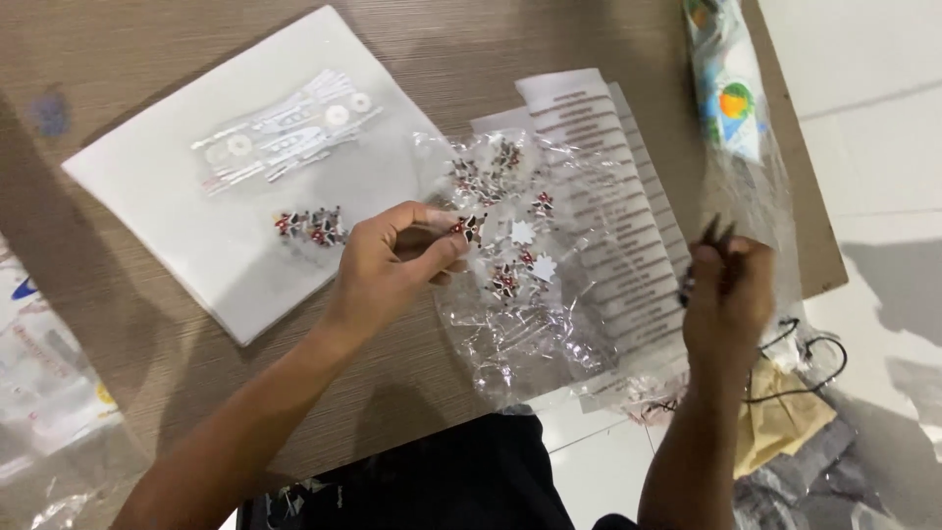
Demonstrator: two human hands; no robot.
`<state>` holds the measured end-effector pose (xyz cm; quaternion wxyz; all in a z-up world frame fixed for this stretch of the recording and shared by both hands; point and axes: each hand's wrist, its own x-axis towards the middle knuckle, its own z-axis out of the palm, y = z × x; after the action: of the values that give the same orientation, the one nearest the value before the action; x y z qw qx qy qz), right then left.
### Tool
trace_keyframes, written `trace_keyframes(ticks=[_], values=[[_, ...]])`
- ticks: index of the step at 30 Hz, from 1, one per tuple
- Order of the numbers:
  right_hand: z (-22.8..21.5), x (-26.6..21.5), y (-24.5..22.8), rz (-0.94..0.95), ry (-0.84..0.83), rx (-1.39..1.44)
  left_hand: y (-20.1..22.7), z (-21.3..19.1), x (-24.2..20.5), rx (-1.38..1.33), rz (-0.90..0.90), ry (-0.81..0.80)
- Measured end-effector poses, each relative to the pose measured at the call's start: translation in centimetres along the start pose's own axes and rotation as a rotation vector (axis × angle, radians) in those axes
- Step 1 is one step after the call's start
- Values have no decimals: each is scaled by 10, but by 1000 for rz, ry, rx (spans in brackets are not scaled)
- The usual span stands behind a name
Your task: Organizing and placing small decorative label packets into a plastic bag on a workstation using a small tool.
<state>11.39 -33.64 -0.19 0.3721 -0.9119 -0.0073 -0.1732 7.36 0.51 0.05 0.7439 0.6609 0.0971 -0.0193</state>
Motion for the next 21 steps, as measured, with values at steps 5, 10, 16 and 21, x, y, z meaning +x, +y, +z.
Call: trace_keyframes(ticks=[5, 10, 16, 21], values=[[9, -33, -57, -146, -275, 118, 3, -3, -10, -108, -31, 89], [70, -69, -68, 8, -733, -101, -3, -10, -19, -100, -65, 172], [60, -64, -83, -35, -666, 46, -16, -22, -32, -46, -57, 184], [63, -70, -86, 95, -643, 510, -20, -23, -41, -16, -106, 165]])
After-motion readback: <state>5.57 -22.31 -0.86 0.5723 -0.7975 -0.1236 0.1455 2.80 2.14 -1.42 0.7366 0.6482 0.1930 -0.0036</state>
